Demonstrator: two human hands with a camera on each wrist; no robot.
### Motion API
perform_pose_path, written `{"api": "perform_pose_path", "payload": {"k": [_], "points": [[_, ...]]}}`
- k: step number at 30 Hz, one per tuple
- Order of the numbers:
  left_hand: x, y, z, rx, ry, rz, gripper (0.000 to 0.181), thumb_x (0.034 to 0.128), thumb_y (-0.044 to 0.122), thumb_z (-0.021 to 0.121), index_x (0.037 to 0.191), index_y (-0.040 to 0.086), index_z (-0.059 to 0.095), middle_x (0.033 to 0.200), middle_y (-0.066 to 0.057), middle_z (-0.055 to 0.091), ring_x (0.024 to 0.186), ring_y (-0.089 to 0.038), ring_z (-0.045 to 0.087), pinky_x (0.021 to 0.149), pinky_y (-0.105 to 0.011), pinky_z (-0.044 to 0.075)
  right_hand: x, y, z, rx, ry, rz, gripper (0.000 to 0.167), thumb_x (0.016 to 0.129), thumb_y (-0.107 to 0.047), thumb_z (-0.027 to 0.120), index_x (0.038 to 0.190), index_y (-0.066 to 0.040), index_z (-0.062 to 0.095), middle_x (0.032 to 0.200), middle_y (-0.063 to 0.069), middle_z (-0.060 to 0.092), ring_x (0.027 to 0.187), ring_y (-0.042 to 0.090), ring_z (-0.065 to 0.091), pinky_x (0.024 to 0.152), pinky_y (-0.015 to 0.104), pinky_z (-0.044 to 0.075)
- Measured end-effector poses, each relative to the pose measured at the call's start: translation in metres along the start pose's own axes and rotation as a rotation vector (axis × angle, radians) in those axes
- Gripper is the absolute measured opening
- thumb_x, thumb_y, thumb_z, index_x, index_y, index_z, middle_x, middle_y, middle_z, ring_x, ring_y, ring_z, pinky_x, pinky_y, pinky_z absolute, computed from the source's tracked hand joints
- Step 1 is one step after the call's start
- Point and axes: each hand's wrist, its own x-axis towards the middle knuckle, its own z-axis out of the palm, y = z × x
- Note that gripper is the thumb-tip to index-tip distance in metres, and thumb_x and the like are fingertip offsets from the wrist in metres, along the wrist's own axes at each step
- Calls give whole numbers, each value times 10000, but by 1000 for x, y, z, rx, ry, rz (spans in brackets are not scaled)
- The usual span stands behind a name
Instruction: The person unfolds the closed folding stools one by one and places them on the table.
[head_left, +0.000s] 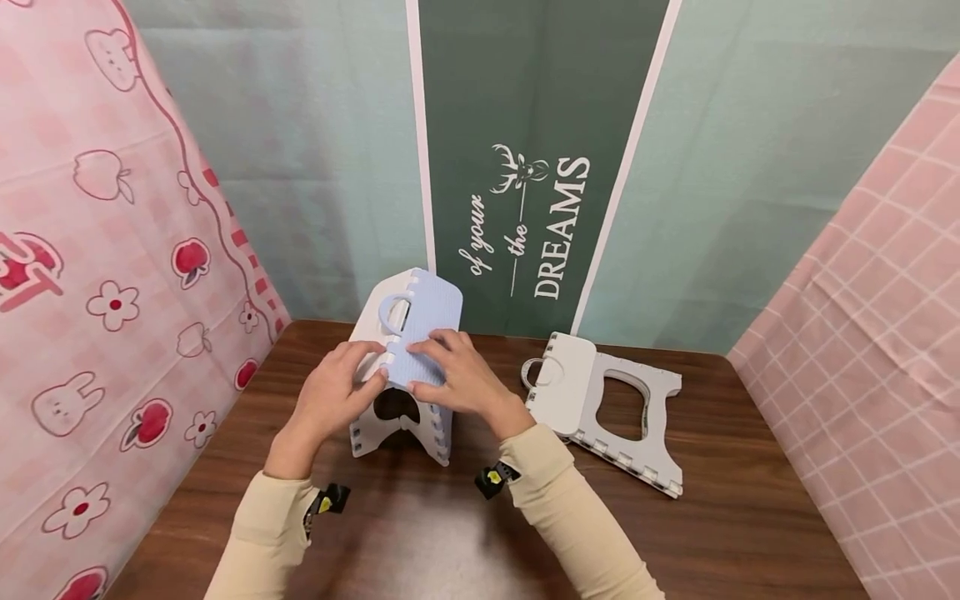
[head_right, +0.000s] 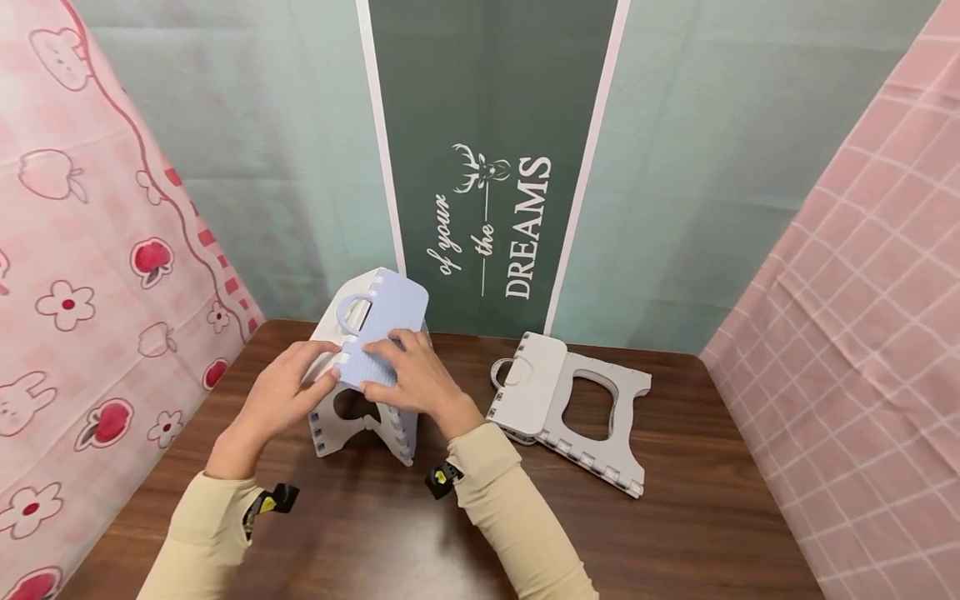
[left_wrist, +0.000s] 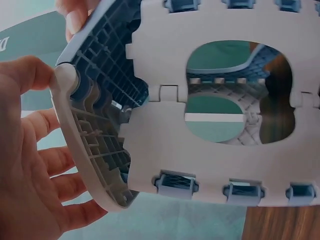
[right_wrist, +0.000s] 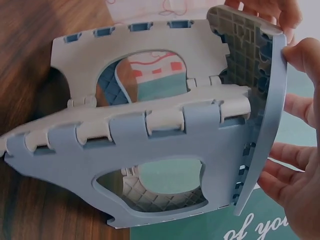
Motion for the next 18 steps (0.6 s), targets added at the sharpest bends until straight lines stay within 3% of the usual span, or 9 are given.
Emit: {"api": "perform_pose_path", "payload": {"k": [18], "points": [[2,-4,-3,33,-57,46,340,872,310,578,1128,87,595,1174,-159,558,978,-337,531,784,-516,440,4,-5,-6,-40,-94,60,489,767,-406,683,1200,-186,619,1193,117,483,1038,272,433,825,353,412]]}}
